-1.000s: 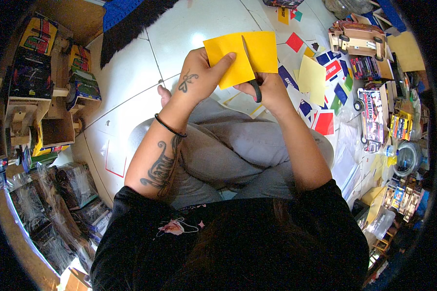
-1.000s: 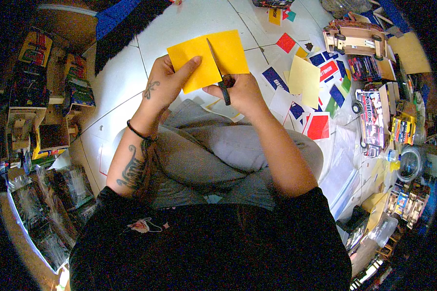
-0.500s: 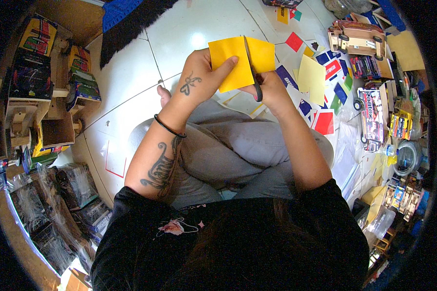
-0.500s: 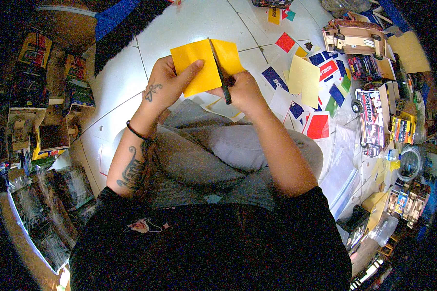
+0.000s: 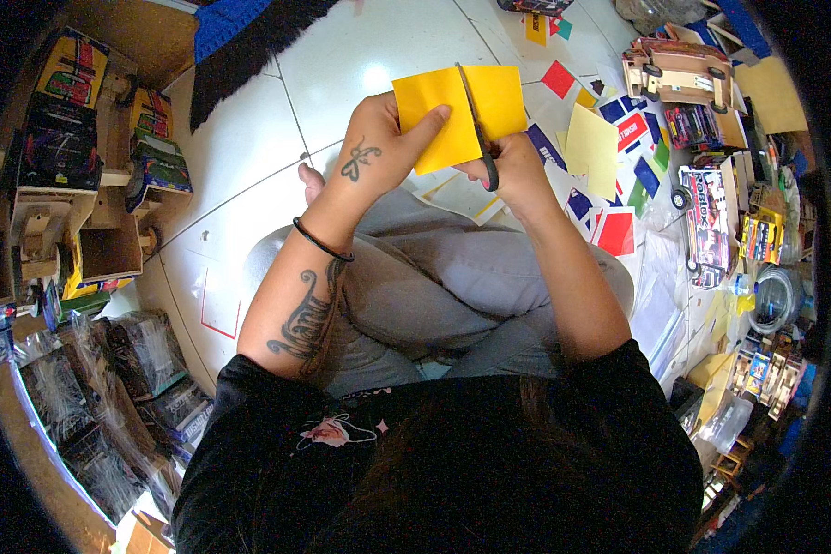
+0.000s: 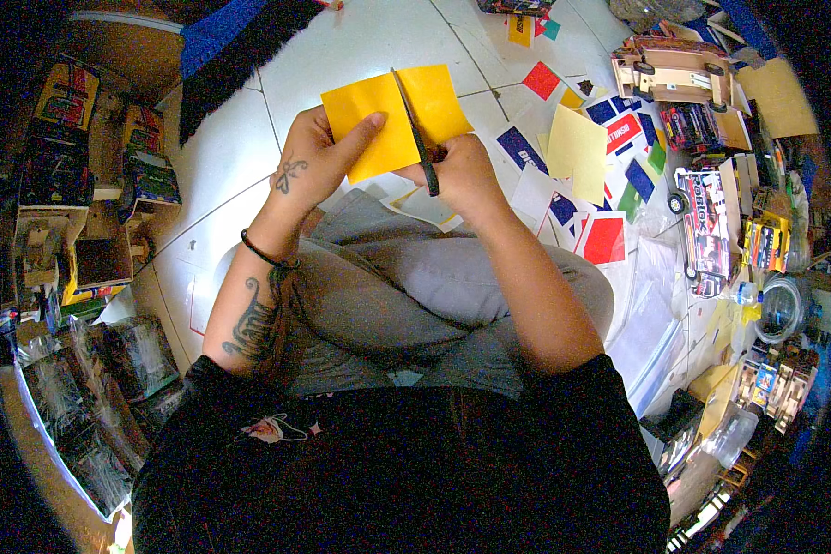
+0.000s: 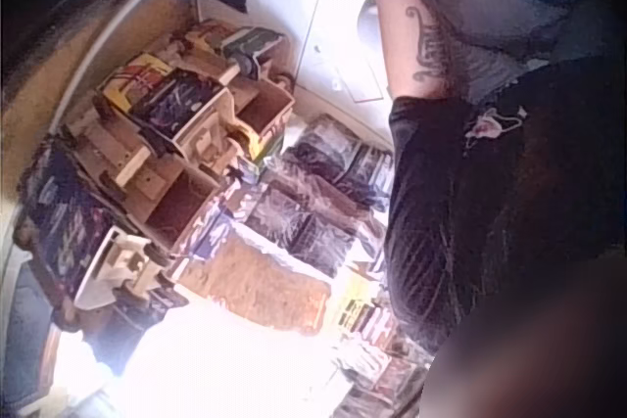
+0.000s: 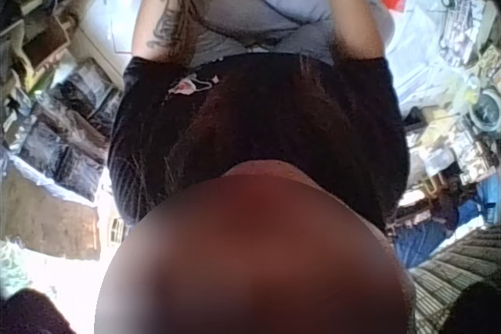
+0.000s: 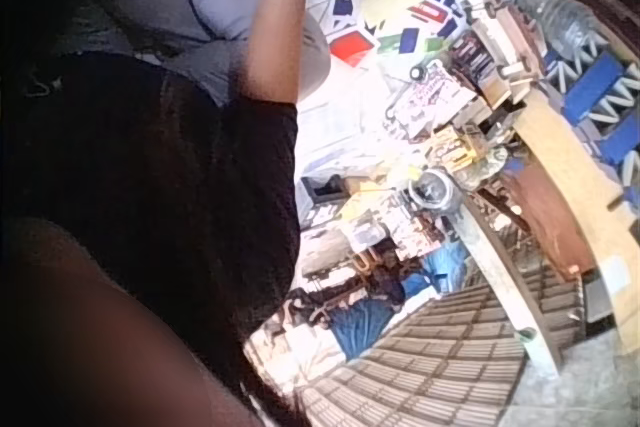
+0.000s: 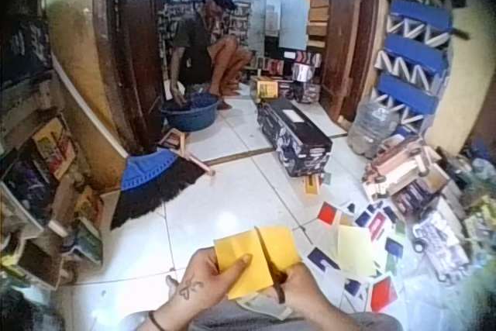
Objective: The person unwraps a plastic-wrapped box, then picks up a yellow printed paper and uses scissors to cut it into smaller pieces. The person continues cutting the paper into multiple strips and squares while sitting on the floor.
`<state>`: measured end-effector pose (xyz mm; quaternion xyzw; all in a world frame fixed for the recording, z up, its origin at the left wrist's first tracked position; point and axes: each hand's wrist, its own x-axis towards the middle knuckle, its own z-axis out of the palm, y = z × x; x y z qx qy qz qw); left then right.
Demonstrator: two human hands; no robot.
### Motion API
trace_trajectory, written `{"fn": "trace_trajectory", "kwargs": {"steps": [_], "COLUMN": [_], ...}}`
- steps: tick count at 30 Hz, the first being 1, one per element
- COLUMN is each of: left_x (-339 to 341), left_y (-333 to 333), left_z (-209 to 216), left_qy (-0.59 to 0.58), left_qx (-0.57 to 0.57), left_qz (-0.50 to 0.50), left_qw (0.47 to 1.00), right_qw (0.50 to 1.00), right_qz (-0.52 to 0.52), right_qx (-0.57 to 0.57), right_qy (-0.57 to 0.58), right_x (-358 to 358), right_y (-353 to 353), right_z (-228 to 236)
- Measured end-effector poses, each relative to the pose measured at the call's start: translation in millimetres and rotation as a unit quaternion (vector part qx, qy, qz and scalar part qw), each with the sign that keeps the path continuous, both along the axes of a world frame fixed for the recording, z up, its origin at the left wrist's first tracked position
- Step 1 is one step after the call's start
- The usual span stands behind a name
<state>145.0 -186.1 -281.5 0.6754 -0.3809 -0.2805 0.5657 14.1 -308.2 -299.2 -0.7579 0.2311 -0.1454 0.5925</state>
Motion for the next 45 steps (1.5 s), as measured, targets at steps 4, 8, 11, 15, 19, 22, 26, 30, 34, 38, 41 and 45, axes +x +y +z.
{"fn": "trace_trajectory", "kwargs": {"steps": [4,8,11,15,19,22,26,30,34,38,41,45], "left_x": [0,3,5,7,7,13,38,74,86,67,54,48], "left_y": [1,1,2,3,3,3,8,14,8,-9,-32,-40], "left_z": [0,0,1,1,-2,-3,-16,-67,-143,-174,-169,-163], "left_qy": [0.021,0.008,-0.013,-0.011,-0.010,0.009,0.026,-0.054,0.007,-0.233,-0.379,-0.348], "left_qx": [-0.014,0.009,0.024,0.032,0.029,0.011,0.063,0.173,0.212,0.328,0.440,0.434], "left_qz": [-0.003,-0.007,-0.008,-0.008,0.001,0.068,0.135,0.082,-0.015,-0.020,-0.046,-0.029], "left_qw": [1.000,1.000,1.000,0.999,1.000,0.998,0.988,0.980,0.977,0.915,0.813,0.830], "right_qw": [0.997,0.998,0.998,0.999,0.986,0.987,0.989,0.952,0.940,0.947,0.945,0.937], "right_qz": [0.003,-0.003,-0.006,-0.002,-0.015,-0.018,-0.087,-0.239,-0.248,-0.228,-0.229,-0.244], "right_qx": [0.020,0.037,0.023,0.040,-0.005,0.012,0.073,0.174,0.217,0.195,0.201,0.211], "right_qy": [0.076,0.045,0.059,0.017,0.168,0.162,0.092,-0.081,-0.091,-0.113,-0.117,-0.132], "right_x": [-1,1,1,-1,-1,0,-7,-17,-19,-13,-12,-12], "right_y": [-4,-4,-4,-3,-4,-13,-47,-71,-70,-58,-58,-64], "right_z": [-1,-5,-4,-1,1,3,11,10,8,11,13,11]}}
